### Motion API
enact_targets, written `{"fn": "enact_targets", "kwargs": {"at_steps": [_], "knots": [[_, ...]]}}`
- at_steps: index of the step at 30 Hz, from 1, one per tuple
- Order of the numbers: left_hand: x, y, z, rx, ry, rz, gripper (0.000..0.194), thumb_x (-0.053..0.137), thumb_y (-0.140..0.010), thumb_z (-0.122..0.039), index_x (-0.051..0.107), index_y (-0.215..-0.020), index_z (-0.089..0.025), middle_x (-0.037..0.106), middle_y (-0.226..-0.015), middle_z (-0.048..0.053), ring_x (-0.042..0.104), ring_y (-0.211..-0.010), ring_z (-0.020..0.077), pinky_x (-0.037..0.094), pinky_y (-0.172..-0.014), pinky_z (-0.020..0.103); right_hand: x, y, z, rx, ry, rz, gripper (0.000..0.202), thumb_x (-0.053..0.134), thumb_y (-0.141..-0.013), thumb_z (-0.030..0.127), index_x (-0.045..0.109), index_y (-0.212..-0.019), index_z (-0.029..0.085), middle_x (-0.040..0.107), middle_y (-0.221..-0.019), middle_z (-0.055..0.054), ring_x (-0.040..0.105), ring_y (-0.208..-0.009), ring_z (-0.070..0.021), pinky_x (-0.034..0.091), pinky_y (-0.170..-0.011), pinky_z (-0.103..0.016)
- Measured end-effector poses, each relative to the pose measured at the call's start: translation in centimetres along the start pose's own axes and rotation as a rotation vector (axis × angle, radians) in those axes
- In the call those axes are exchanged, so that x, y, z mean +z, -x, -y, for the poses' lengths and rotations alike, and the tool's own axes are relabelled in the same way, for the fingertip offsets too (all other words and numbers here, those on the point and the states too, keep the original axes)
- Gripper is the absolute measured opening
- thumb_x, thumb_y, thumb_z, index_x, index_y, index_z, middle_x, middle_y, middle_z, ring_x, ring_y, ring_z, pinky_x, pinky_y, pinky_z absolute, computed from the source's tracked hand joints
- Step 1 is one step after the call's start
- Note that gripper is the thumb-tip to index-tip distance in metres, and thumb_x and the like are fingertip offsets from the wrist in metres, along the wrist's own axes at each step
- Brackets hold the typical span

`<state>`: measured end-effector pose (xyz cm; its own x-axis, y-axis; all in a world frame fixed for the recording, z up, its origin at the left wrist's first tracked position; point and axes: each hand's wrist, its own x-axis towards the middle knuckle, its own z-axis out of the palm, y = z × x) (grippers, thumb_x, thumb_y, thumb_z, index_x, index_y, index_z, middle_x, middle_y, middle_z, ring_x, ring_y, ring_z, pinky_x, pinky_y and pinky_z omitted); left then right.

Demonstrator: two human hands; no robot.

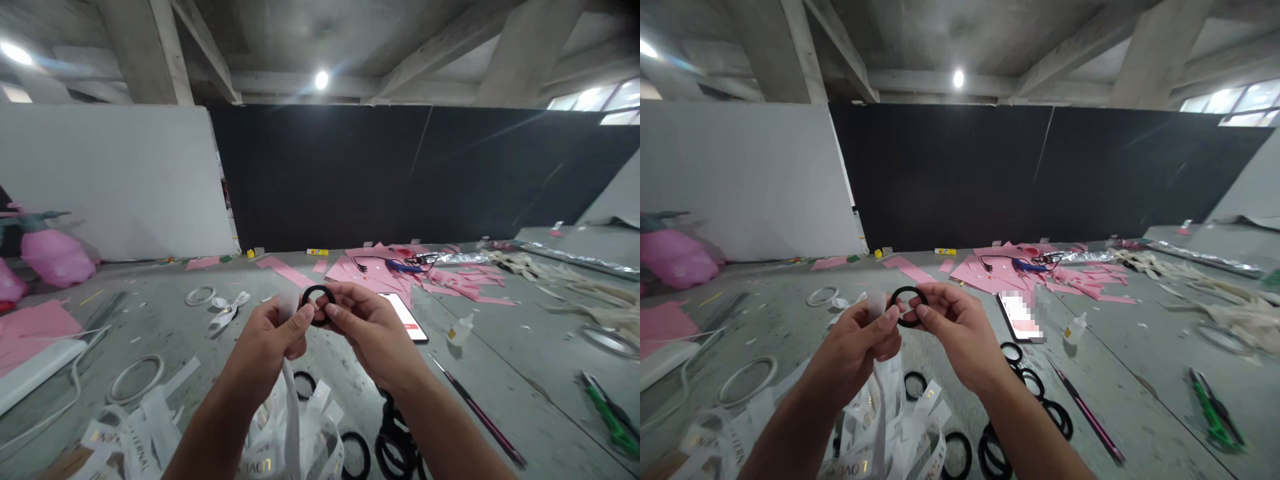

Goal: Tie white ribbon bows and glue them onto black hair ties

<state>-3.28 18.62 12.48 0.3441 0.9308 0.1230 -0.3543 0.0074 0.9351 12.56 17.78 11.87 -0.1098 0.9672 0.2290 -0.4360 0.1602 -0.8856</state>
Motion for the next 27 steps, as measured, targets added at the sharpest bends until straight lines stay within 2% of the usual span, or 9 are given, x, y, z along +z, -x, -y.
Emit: {"fn": "enact_targets", "kwargs": {"at_steps": [4,7,11,15,22,27], "knots": [[0.3,-0.09,-0.18,-0.006,0.076,-0.04,0.032,0.078,-0.074,-0.038,0.057,-0.071,-0.015,0.035,-0.048,-0.01,0.027,-0.042,0.0025,0.023,-0.044,0.019,0.1,-0.11,0.38,0.047,-0.067,-0.022,0.024,0.075,-0.079,0.034,0.073,-0.099,0.021,0.074,-0.092,-0.005,0.069,-0.077,-0.015,0.057,-0.077,-0.034],[0.57,-0.18,-0.33,0.0,0.097,-0.065,0.032,0.08,-0.071,-0.039,0.06,-0.075,-0.014,0.034,-0.048,-0.01,0.026,-0.041,0.0024,0.024,-0.043,0.019,0.1,-0.09,0.7,0.038,-0.111,-0.008,0.024,0.073,-0.08,0.036,0.073,-0.099,0.021,0.074,-0.091,-0.005,0.07,-0.078,-0.0167,0.057,-0.079,-0.037],[0.84,-0.25,-0.57,0.003,0.112,-0.097,0.034,0.081,-0.069,-0.04,0.062,-0.079,-0.014,0.032,-0.047,-0.011,0.026,-0.041,0.0026,0.024,-0.043,0.019,0.11,-0.04,0.67,0.033,-0.109,0.006,0.021,0.072,-0.08,0.032,0.073,-0.097,0.022,0.074,-0.092,-0.006,0.069,-0.085,-0.0181,0.056,-0.084,-0.039],[0.96,-0.12,-0.75,0.002,0.139,-0.106,0.032,0.081,-0.07,-0.039,0.061,-0.078,-0.014,0.03,-0.047,-0.011,0.025,-0.041,0.0024,0.024,-0.043,0.019,0.07,-0.19,0.6,0.006,-0.105,-0.025,0.022,0.074,-0.077,0.025,0.073,-0.098,0.022,0.072,-0.095,-0.005,0.066,-0.09,-0.0173,0.054,-0.081,-0.034],[0.84,0.19,-0.93,0.031,0.218,-0.066,0.025,0.078,-0.075,-0.034,0.064,-0.081,-0.015,0.03,-0.047,-0.011,0.025,-0.042,0.0021,0.027,-0.045,0.018,-0.04,-0.45,1.0,0.032,-0.202,-0.126,0.017,0.078,-0.074,0.021,0.066,-0.086,0.022,0.063,-0.084,0.001,0.063,-0.085,-0.0131,0.051,-0.087,-0.032],[0.66,0.04,-0.8,0.019,0.233,-0.076,0.023,0.078,-0.076,-0.031,0.063,-0.081,-0.014,0.032,-0.046,-0.011,0.026,-0.041,0.002,0.026,-0.044,0.017,-0.15,-0.54,0.58,0.009,-0.192,-0.109,0.022,0.082,-0.068,0.017,0.066,-0.083,0.02,0.064,-0.079,0.002,0.064,-0.08,-0.0109,0.052,-0.081,-0.026]]}}
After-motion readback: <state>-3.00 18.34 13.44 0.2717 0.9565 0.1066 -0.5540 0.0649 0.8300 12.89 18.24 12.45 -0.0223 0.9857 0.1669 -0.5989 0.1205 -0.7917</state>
